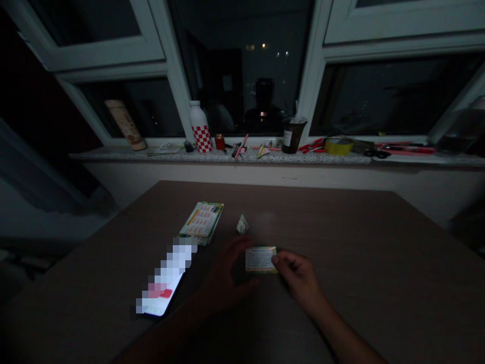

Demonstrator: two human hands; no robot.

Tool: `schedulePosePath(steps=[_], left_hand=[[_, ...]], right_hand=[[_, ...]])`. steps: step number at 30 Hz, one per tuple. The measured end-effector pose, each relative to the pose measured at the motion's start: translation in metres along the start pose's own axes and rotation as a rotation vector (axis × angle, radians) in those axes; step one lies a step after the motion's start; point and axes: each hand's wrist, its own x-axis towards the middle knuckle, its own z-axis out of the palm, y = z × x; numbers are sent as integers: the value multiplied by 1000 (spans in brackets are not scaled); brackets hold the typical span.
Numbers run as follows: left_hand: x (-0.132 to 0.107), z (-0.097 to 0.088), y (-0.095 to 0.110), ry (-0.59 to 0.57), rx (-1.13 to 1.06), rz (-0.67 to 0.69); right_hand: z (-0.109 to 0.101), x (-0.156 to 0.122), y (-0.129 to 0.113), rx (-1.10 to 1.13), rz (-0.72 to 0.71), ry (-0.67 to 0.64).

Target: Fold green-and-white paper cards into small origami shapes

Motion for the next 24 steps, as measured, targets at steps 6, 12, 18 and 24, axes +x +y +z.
schedulePosePath(steps=[6,12,18,24], left_hand=[[0,-1,-5,-101,124,68],[-2,2,-4,-97,59,-106],[1,2,3,-122,-50,-174],[2,1,3,-148,-171,-232]], right_hand=[[-1,1,-1,-2,46,-16],[-1,0,2,50,-50,-130],[3,-2,6,-57,-67,-160],[2,-2,8,-147,-88,-149]])
